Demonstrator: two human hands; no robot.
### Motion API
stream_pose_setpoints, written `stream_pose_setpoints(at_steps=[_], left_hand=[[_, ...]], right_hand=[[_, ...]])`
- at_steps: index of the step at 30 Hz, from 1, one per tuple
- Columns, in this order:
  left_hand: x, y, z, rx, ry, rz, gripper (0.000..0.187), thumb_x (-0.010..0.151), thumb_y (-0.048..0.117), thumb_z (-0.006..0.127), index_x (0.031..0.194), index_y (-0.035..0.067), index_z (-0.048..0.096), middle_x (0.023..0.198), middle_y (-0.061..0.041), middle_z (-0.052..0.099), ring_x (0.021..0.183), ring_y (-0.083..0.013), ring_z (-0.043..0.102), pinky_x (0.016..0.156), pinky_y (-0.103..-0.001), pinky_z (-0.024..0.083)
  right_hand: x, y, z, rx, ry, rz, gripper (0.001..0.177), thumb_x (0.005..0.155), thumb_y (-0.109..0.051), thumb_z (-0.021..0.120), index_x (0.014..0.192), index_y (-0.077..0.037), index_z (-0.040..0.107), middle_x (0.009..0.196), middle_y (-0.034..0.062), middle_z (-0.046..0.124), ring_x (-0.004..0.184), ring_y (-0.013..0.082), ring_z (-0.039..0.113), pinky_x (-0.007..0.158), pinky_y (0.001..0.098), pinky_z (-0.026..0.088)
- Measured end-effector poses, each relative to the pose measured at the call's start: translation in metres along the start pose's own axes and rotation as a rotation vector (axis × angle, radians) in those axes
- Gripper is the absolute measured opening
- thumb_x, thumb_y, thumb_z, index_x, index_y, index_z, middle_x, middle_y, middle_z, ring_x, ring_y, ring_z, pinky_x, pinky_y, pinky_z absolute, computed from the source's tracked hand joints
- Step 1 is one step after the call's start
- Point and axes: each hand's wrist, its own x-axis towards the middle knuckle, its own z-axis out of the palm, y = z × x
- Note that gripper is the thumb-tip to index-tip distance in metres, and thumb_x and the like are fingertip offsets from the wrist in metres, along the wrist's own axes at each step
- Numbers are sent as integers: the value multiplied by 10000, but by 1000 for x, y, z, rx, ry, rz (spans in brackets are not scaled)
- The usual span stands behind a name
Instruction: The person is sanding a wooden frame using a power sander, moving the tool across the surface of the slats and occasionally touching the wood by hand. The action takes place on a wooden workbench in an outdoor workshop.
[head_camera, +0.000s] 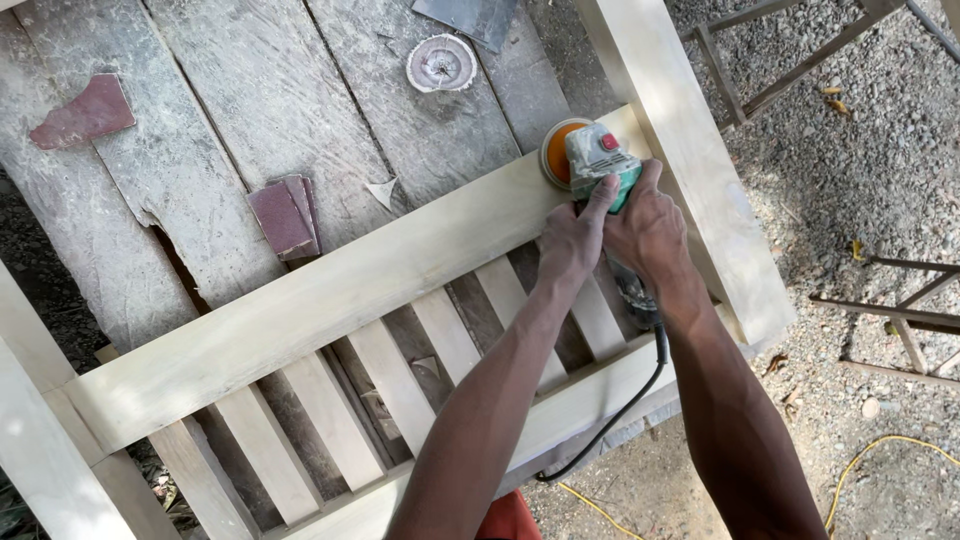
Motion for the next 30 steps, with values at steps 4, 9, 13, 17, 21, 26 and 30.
stream_pose_setpoints(at_steps=[4, 9, 13, 17, 21, 26, 30], left_hand=[[16, 10, 24, -1, -38, -200, 983, 707, 846, 544, 1010, -66, 752, 872, -211, 771, 714, -340, 778, 585, -436, 632], [10, 10, 25, 109, 12, -161, 1108, 722, 902, 504, 1079, -129, 701, 1022, -275, 734, 992, -386, 730, 848, -479, 600], [-18, 3, -3, 18, 20, -154, 1127, 728, 905, 473, 1156, -117, 680, 1117, -290, 726, 1043, -386, 730, 883, -457, 585], [-25, 5, -6, 23, 17, -150, 1111, 760, 887, 490, 1229, -107, 649, 1201, -296, 695, 1122, -386, 697, 943, -452, 557], [-3, 12, 19, 50, 10, -131, 1116, 747, 883, 511, 1222, -118, 646, 1198, -300, 707, 1116, -394, 702, 950, -451, 559], [18, 8, 43, 104, -9, -207, 1130, 727, 908, 469, 1151, -119, 676, 1131, -315, 728, 1055, -446, 727, 906, -504, 576], [20, -5, 54, 98, 23, -140, 1187, 688, 946, 467, 1155, -128, 663, 1128, -319, 707, 1067, -436, 708, 933, -498, 565]], right_hand=[[18, 16, -8, 4, 6, 6, 683, 973, -538, 620, 1217, 34, 337, 851, 379, 673, 769, 547, 695, 750, 590, 573], [14, 12, -9, 43, -5, 11, 637, 1005, -529, 575, 1227, 23, 345, 860, 357, 680, 771, 523, 703, 730, 585, 578], [-8, -5, -1, 36, -72, -39, 662, 947, -492, 591, 1200, 58, 325, 799, 356, 681, 702, 510, 713, 693, 572, 577], [-16, -8, -1, 26, -44, -37, 615, 1003, -479, 571, 1245, 38, 342, 763, 331, 676, 691, 509, 696, 691, 588, 555], [6, 17, -5, 35, 18, -34, 619, 1003, -460, 589, 1239, 48, 326, 719, 311, 662, 629, 482, 687, 608, 563, 561], [31, 50, 0, 25, 17, -11, 557, 1047, -452, 546, 1249, 26, 344, 744, 306, 668, 618, 462, 695, 585, 535, 573], [29, 58, -2, 19, 44, -53, 609, 1035, -488, 625, 1236, 23, 363, 787, 319, 675, 673, 477, 690, 633, 559, 563]])
